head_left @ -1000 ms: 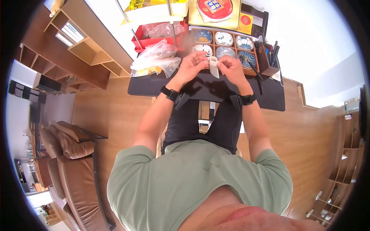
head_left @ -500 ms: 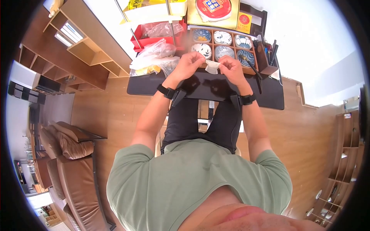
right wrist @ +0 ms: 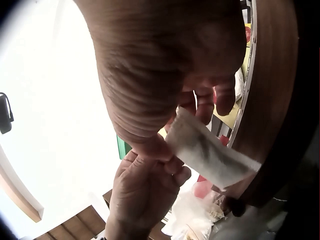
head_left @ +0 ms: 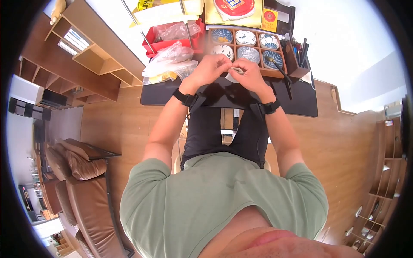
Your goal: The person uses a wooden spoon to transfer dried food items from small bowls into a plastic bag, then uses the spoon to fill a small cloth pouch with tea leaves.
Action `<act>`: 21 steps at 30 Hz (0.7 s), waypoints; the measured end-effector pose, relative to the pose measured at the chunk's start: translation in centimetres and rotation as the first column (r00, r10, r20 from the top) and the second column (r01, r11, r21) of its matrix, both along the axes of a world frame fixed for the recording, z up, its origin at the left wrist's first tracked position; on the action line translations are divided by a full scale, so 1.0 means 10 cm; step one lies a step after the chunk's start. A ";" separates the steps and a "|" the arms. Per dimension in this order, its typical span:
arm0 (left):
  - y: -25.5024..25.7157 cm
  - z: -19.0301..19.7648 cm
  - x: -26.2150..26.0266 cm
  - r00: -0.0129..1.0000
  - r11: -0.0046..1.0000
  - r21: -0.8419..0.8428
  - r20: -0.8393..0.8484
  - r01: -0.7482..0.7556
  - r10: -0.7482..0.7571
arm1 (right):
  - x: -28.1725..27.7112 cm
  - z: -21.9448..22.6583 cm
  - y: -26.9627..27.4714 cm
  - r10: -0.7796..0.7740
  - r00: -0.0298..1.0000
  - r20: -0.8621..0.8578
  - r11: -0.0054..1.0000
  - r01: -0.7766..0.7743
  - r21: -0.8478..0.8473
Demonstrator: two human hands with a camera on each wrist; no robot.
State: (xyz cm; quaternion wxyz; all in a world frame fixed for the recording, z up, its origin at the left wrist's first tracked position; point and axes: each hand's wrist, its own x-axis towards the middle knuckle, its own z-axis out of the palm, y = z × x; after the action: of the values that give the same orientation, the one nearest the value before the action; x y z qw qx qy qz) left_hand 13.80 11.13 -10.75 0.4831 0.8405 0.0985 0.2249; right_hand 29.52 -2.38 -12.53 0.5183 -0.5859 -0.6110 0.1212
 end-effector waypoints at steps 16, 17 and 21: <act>0.09 -0.31 -0.03 0.983 0.992 -0.072 0.149 -0.101 0.111 | 0.04 -0.15 -0.01 -0.029 0.999 0.044 0.998 0.027 0.060; 0.08 -0.30 -0.03 0.982 0.992 -0.070 0.148 -0.105 0.114 | 0.04 -0.14 -0.01 -0.021 0.999 0.045 0.998 0.018 0.060; 0.02 -0.34 -0.02 0.963 0.968 -0.222 0.215 -0.115 0.164 | -0.01 -0.10 -0.01 -0.034 0.999 0.018 0.999 0.033 0.035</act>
State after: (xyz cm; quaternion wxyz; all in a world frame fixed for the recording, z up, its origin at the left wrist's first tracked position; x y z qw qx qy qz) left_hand 13.60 11.33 -14.19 0.5591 0.7444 0.1238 0.3434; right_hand 29.37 -2.45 -13.48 0.5245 -0.5882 -0.6079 0.0966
